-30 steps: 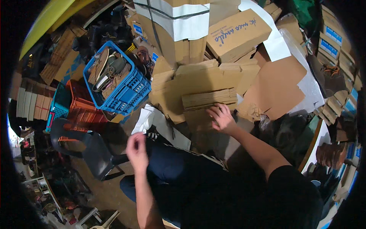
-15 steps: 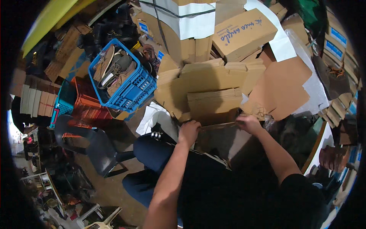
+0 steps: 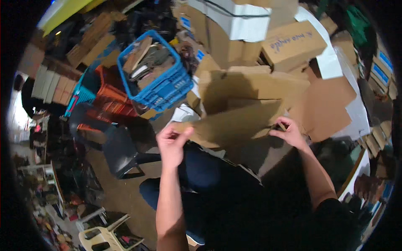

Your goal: Folding and assembling cardboard shoe boxes in a manufacturing environment.

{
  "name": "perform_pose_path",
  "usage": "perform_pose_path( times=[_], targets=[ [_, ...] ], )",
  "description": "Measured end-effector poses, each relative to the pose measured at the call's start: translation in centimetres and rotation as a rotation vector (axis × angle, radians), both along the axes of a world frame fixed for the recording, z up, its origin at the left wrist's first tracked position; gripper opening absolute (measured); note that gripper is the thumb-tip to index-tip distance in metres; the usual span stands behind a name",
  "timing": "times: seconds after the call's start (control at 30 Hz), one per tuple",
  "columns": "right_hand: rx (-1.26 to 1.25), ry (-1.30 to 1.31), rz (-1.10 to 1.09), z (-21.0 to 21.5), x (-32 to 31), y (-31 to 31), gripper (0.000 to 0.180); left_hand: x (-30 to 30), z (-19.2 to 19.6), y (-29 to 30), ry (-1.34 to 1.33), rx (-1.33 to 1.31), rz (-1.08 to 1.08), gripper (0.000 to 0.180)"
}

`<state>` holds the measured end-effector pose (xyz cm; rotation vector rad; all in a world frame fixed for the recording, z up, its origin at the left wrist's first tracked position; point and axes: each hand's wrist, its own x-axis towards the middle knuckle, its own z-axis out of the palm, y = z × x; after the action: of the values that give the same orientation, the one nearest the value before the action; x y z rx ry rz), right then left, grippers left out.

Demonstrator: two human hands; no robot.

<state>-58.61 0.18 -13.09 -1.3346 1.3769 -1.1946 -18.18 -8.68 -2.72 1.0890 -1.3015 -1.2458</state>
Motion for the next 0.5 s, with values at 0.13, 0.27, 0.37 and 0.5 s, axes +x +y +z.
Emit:
perform_pose_path(
  times=[0.13,0.27,0.37,0.5],
  targets=[
    [0.118,0.040,0.132,-2.3,3.6,-4.5,0.025,6.1,4.1,0.1,0.326,-0.275,0.352,0.015],
    [-0.025,0.434,0.052,6.8,10.7,-9.8,0.021,12.5,5.3,4.4,0.427,-0.383,0.585,0.020],
    [-0.329,0.204,0.223,13.3,16.4,-14.8,0.025,16.8,5.9,10.0,0.454,-0.377,0.808,0.024],
    [-0.409,0.359,0.524,21.1,22.0,-18.5,0.029,19.5,5.5,17.4,0.282,-0.241,0.875,0.047]
  ],
)
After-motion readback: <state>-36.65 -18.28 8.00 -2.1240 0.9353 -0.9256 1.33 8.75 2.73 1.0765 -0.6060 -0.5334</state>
